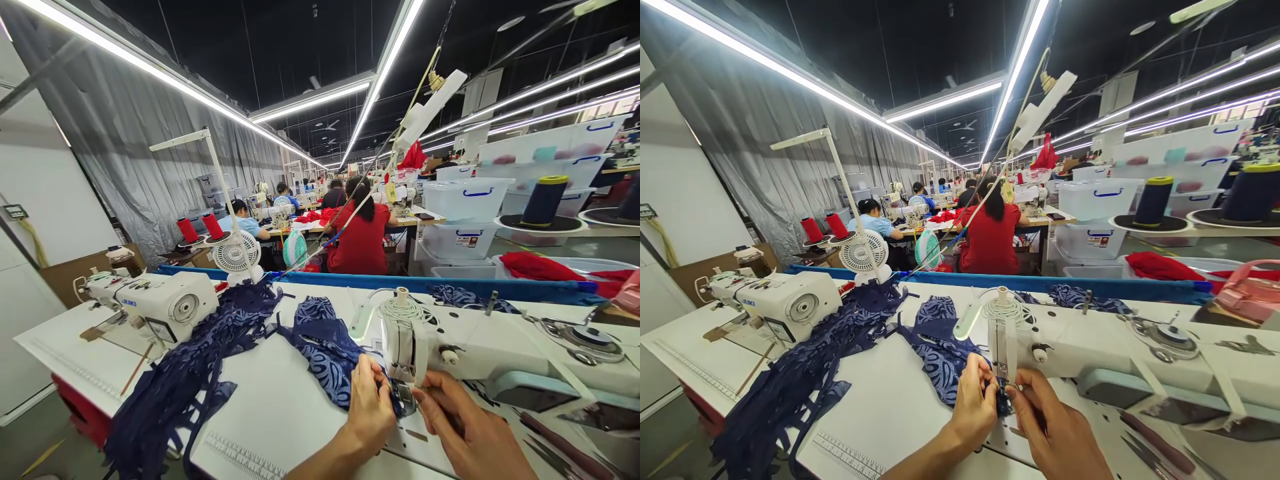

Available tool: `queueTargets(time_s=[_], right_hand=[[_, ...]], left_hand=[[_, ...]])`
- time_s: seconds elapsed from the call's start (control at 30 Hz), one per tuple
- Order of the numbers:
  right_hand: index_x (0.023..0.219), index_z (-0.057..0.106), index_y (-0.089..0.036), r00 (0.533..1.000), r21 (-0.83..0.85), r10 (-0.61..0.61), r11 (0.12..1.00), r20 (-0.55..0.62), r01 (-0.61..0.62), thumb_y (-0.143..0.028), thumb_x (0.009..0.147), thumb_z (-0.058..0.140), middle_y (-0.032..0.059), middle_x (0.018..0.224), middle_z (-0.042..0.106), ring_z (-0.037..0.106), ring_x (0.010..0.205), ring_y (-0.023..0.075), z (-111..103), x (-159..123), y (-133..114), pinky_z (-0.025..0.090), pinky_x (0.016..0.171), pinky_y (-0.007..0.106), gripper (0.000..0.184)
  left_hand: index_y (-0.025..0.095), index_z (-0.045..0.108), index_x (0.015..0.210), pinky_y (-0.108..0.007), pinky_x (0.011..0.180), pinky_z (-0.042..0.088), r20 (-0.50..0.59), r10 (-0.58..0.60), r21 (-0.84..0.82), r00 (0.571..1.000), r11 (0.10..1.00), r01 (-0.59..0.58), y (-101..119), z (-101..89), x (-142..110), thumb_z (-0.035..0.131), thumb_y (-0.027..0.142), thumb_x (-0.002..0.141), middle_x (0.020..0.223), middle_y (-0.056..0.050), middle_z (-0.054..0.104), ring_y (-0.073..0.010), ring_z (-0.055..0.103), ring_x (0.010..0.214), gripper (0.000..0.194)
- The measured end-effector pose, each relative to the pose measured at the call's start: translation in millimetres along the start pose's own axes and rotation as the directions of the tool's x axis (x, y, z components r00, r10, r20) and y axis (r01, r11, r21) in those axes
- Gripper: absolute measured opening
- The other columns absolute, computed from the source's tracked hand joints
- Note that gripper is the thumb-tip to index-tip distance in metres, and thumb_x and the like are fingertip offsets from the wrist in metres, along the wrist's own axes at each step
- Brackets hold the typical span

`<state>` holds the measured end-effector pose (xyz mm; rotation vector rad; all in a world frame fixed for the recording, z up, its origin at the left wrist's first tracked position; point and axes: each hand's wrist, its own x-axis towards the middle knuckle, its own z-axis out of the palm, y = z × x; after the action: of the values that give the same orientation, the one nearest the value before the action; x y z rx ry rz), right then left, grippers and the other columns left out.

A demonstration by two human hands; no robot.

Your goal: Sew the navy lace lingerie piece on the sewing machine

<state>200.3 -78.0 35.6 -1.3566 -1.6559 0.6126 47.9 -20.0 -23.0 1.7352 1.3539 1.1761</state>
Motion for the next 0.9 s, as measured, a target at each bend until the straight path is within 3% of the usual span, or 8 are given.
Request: queueTargets(time_s=[0.1, 0.23, 0.53, 0.67, 0.9], right_hand=[[0.104, 0.049, -0.028, 0.993, -0.210, -0.099, 0.972, 0.058, 0.109, -0.059, 0.097, 0.044, -0.0038, 0.069, 0.067, 0.059, 0.053, 0.0159, -7, 7, 5, 0.047, 0.055, 0.027, 0.032], [0.100, 0.048, -0.029, 0.986, -0.246, -0.107, 0.960, 0.126, 0.135, -0.058, 0.096, 0.045, -0.0088, 0.055, 0.057, 0.054, 0.048, 0.0157, -12, 11, 4, 0.042, 0.049, 0.027, 0.029], [0.114, 0.051, -0.031, 0.994, -0.405, -0.087, 0.913, -0.071, 0.051, -0.058, 0.094, 0.047, -0.0062, 0.065, 0.066, 0.061, 0.050, 0.0188, 1, 4, 16, 0.042, 0.047, 0.028, 0.034], [0.111, 0.052, -0.030, 0.990, -0.399, -0.088, 0.916, -0.108, 0.038, -0.059, 0.093, 0.049, -0.0063, 0.062, 0.064, 0.061, 0.048, 0.0184, 4, 3, 13, 0.041, 0.044, 0.027, 0.034], [0.106, 0.053, -0.028, 0.995, -0.256, -0.085, 0.964, -0.056, 0.068, -0.060, 0.096, 0.048, -0.0058, 0.059, 0.060, 0.051, 0.045, 0.0148, -5, -1, 2, 0.045, 0.048, 0.025, 0.034]], left_hand=[[0.022, 0.045, 0.097, -0.031, 0.084, 0.037, -0.004, -0.002, 0.006, 1.000, 1.000, 0.002, 1, 0.1, 0, 0.049, -0.002, 0.083, 0.095, -0.004, 0.058, -0.0214, 0.053, 0.092, 0.028], [0.022, 0.044, 0.095, -0.031, 0.083, 0.037, 0.000, -0.006, 0.006, 1.000, 1.000, 0.006, 3, -1.3, 1, 0.049, -0.004, 0.080, 0.092, -0.003, 0.058, -0.0207, 0.053, 0.090, 0.031], [0.023, 0.043, 0.096, -0.031, 0.082, 0.036, 0.013, 0.003, -0.005, 1.000, 1.000, -0.003, 4, -3.9, 1, 0.049, -0.007, 0.074, 0.089, -0.001, 0.058, -0.0198, 0.052, 0.089, 0.037], [0.023, 0.043, 0.095, -0.031, 0.082, 0.037, 0.020, 0.003, -0.008, 1.000, 1.000, -0.003, 3, -3.6, 1, 0.050, -0.006, 0.073, 0.089, 0.000, 0.058, -0.0197, 0.052, 0.088, 0.038], [0.023, 0.043, 0.095, -0.031, 0.081, 0.037, 0.011, -0.015, -0.015, 1.000, 1.000, 0.016, 2, -2.4, 2, 0.052, -0.006, 0.073, 0.088, 0.000, 0.058, -0.0192, 0.053, 0.088, 0.038]])
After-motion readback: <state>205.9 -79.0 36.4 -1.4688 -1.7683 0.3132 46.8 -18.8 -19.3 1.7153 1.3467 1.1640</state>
